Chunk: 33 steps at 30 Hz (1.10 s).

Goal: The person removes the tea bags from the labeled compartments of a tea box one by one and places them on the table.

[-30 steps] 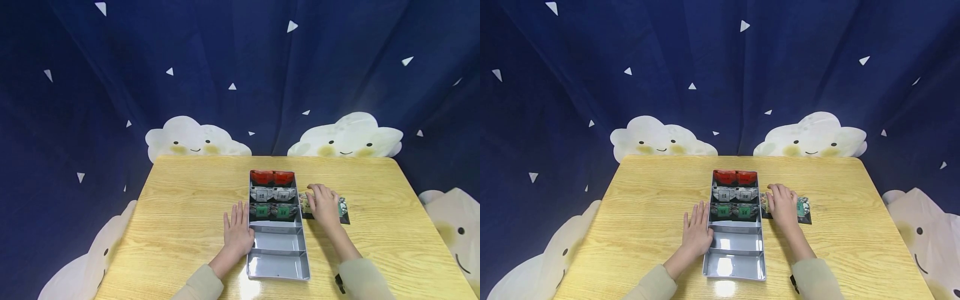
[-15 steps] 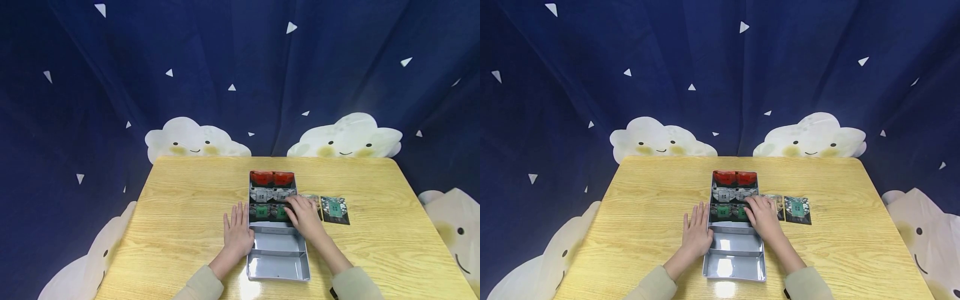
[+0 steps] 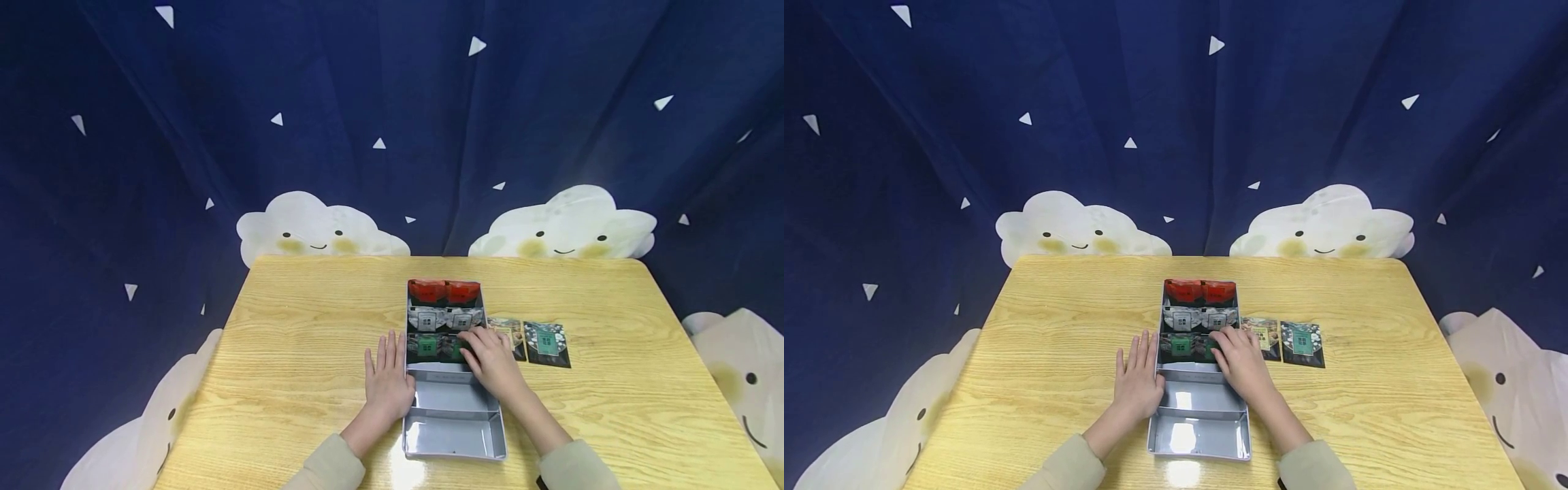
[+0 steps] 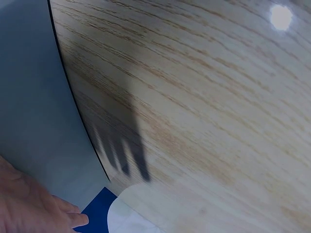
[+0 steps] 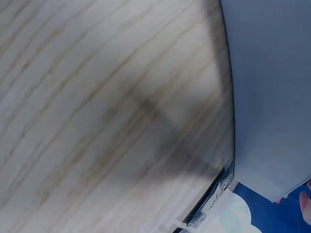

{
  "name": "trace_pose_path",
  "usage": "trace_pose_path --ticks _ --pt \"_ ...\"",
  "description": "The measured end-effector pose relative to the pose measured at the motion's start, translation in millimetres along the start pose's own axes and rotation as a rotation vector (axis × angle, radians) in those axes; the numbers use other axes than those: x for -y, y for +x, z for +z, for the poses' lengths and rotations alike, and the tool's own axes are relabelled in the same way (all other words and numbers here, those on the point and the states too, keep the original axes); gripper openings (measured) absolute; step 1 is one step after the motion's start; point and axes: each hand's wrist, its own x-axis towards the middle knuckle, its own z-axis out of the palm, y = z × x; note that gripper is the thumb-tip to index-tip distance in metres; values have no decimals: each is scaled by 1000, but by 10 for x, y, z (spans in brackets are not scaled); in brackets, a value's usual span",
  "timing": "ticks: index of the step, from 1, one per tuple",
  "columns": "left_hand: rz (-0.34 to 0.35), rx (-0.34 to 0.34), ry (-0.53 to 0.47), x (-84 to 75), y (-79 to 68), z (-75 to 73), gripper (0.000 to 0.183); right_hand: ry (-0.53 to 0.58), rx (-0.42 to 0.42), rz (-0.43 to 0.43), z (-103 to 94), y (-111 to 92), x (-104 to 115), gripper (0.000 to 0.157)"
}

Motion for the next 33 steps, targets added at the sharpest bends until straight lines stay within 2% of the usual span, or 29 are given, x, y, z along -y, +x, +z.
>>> trace_pose_path --ticks 16,27,33 --pt "-2 -7 1 0 -2 3 71 -9 -8 -48 50 -32 0 11" --pt "1 -10 10 -7 2 0 70 -7 -31 -67 78 -41 -22 13" --pt "-4 1 19 -8 2 -7 71 -3 -27 -67 16 1 0 11"
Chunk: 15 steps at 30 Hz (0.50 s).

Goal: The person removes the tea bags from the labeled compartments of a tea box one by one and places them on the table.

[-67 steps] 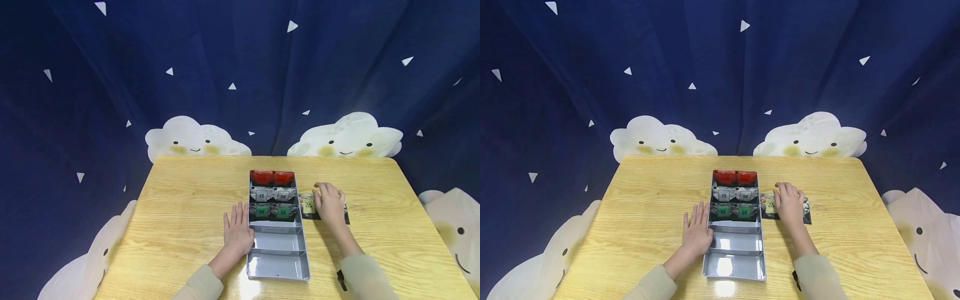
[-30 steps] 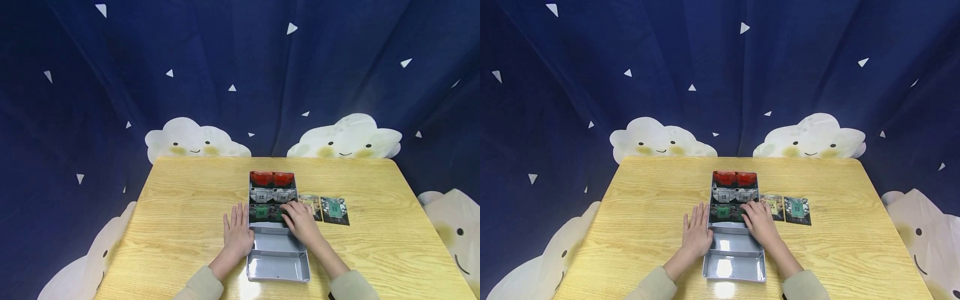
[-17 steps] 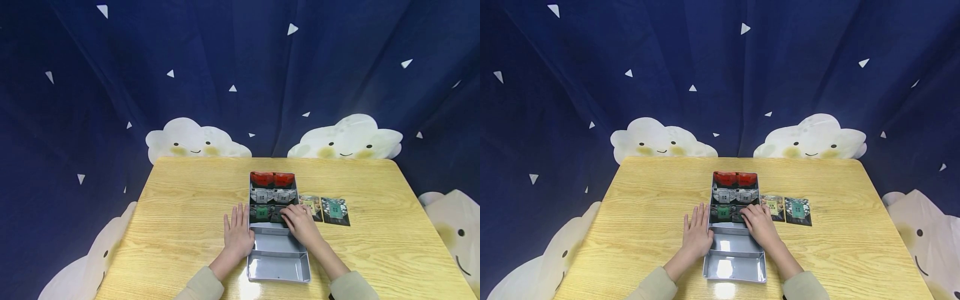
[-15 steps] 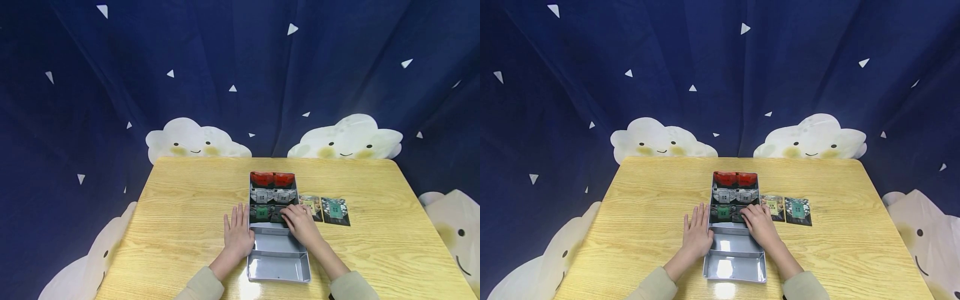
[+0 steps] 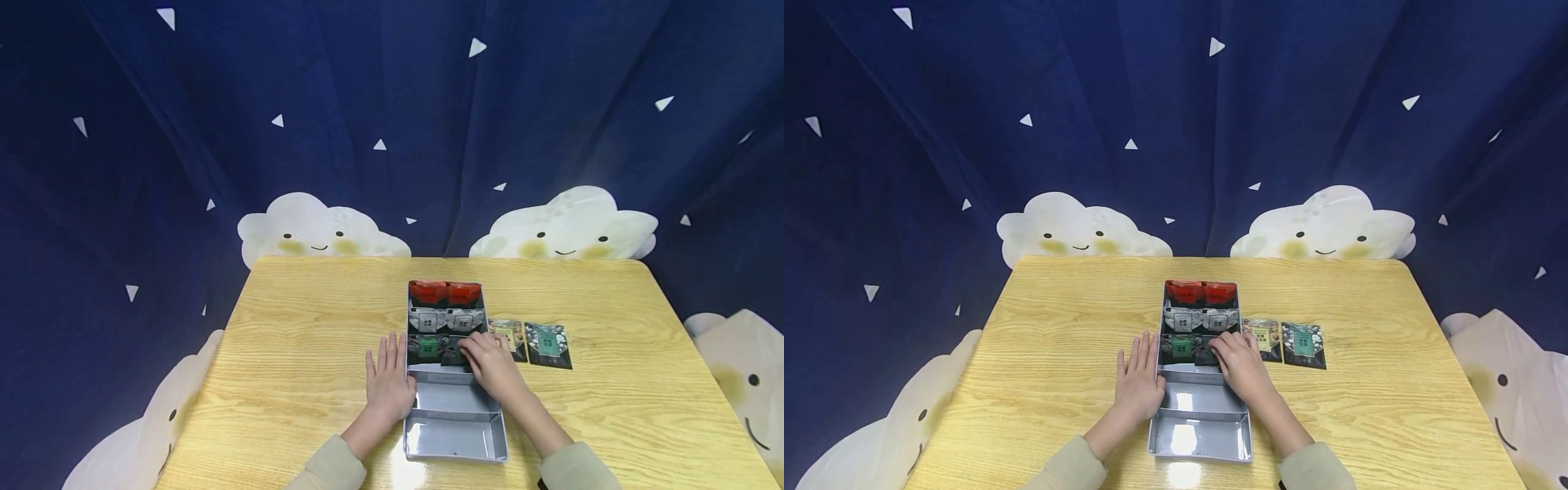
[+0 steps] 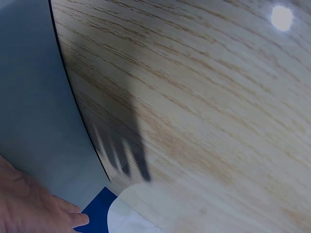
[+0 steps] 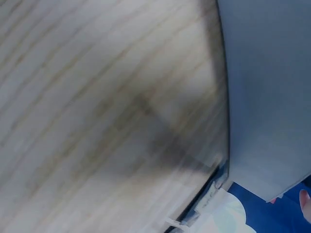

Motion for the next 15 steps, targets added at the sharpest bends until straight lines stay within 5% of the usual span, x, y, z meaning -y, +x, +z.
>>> trace_pose_path --ticks 15 --pt "4 -6 -26 -3 -8 -18 70 20 -68 4 -395 223 61 15"
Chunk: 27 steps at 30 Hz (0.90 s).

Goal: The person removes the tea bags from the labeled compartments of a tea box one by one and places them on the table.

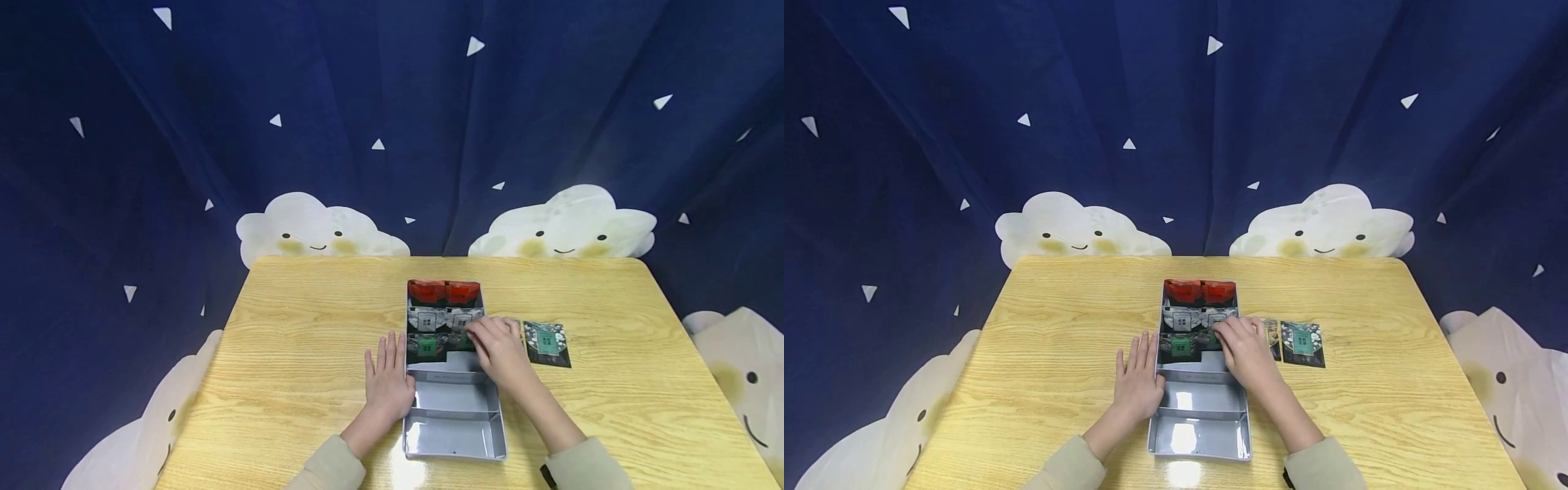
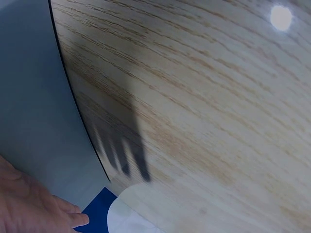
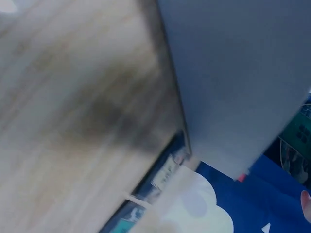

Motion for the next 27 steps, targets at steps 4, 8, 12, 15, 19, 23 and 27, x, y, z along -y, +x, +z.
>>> trace_pose_path --ticks 4,8,12,15,19,23,27 --pt "-3 5 -3 2 2 0 70 23 -64 8 -102 50 -23 15" --pt "-7 9 -2 5 6 11 70 27 -116 28 -195 66 -79 14" --pt "-6 7 0 2 5 12 70 22 -148 63 -273 47 -162 12" --pt "-5 6 2 0 8 8 70 18 -167 100 -319 16 -235 12" --pt "-3 6 1 -1 9 3 70 16 -184 165 -355 -56 -347 13" --pt "-3 6 4 1 4 5 71 4 -175 235 -359 -148 -445 14" --pt "-3 -2 1 7 4 13 71 -9 -135 292 -308 -263 -513 14"
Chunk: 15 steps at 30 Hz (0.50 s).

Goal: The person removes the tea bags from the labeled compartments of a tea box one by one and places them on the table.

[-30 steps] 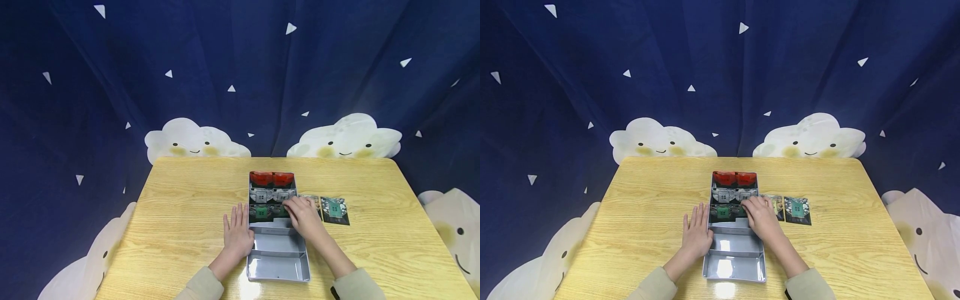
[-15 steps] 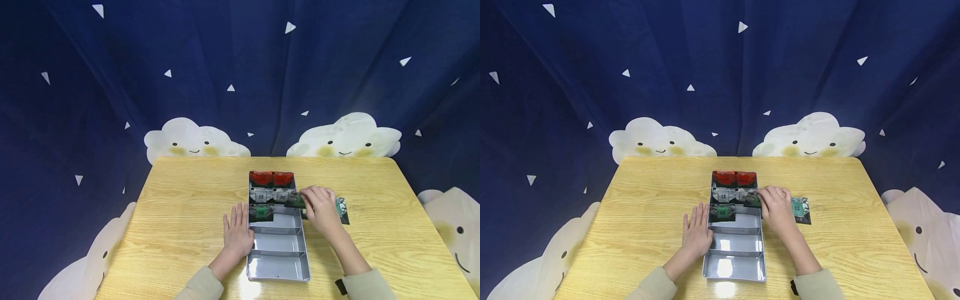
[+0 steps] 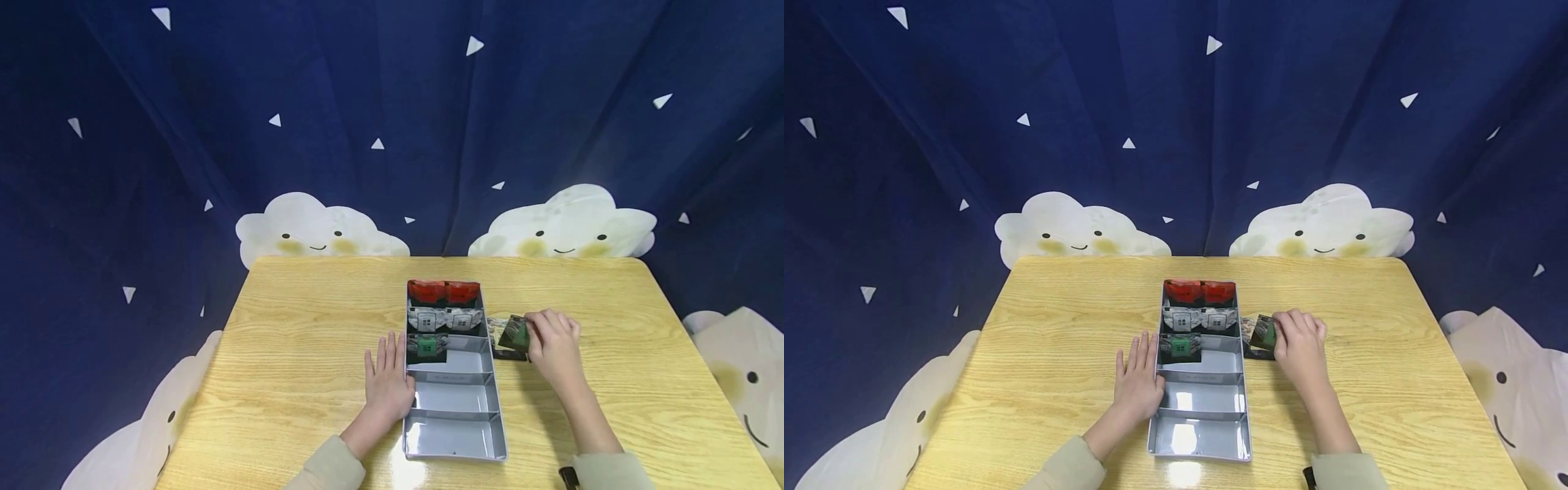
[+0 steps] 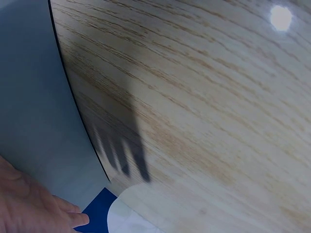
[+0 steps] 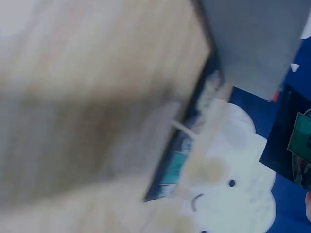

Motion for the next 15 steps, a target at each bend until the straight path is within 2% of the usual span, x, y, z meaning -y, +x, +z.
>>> trace_pose_path --ticks 7,13,15 --pt "0 -6 -3 1 2 17 71 -25 113 57 170 -226 -137 11" --pt "-5 3 -16 3 1 15 71 -31 274 81 335 -407 -238 10" --pt "-7 5 -16 4 2 16 71 -39 303 81 388 -466 -269 9"
